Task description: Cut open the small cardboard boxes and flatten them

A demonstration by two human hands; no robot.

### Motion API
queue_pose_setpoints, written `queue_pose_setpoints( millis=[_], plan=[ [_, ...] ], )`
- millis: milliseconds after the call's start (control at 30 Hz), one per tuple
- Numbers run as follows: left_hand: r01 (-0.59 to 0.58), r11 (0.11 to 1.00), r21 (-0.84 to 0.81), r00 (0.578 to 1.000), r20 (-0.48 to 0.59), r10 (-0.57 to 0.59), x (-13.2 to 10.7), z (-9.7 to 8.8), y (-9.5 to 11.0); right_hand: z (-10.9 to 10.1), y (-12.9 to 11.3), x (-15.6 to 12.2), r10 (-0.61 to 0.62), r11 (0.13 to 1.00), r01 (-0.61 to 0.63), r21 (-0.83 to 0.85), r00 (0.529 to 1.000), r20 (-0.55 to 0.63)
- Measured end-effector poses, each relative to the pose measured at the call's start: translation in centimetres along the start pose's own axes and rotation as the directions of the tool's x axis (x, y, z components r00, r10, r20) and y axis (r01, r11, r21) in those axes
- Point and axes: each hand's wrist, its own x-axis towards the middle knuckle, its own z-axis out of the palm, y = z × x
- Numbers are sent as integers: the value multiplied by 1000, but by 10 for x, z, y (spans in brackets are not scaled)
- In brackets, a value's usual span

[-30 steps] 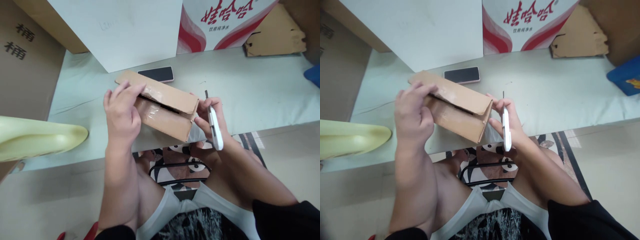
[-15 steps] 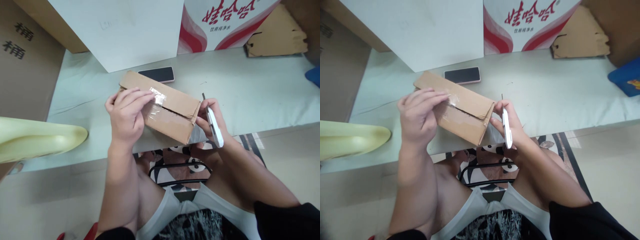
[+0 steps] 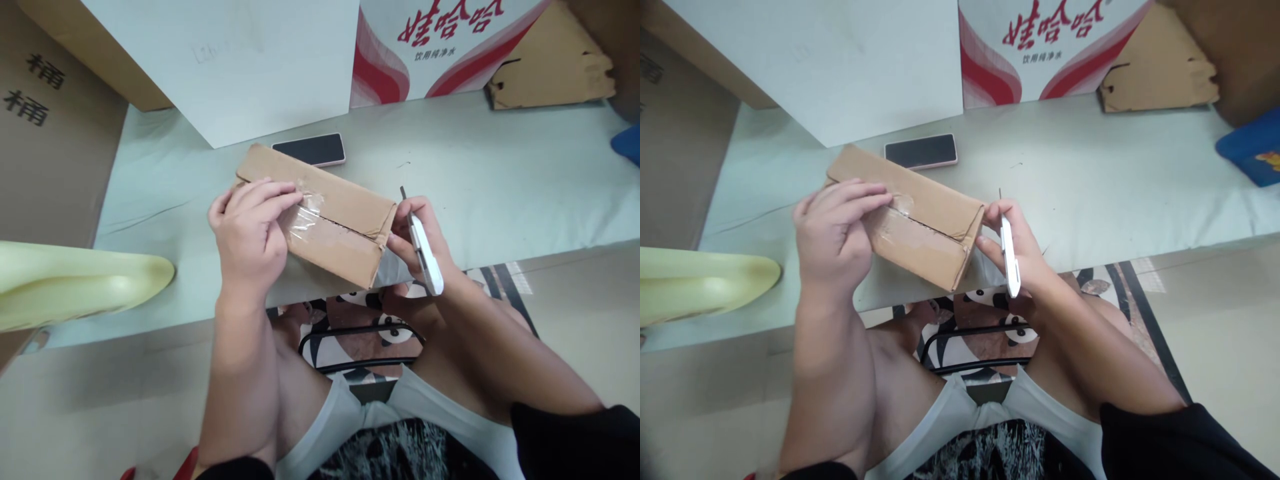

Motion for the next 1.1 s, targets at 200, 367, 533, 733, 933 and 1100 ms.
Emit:
queue_pose_setpoints(
  millis=[200, 367, 533, 733, 933, 1100],
  plan=[
    [13, 1000, 17, 994, -105, -11, 0, 2, 4, 1, -2, 1, 21, 1000, -21, 4, 999, -41],
    [-19, 999, 41, 999, -44, 21, -1, 1, 0, 2, -7, 6, 122, 991, -124, -44, 991, -47],
    [2, 994, 105, 998, -56, 4, -1, 0, 3, -1, -4, 7, 235, 963, -241, -121, 970, -60],
    [41, 987, 157, 986, -163, -14, 0, 3, 9, -7, 9, 6, 372, 900, -370, -231, 928, -40],
    [37, 999, 12, 944, -329, -31, 2, -1, -2, -8, 12, 8, 302, 953, -302, -19, 951, 70],
    [169, 818, -550, 825, -375, -422, 2, -12, -19, 2, -6, 20, -6, 979, -2, 206, 999, 37]
  ],
)
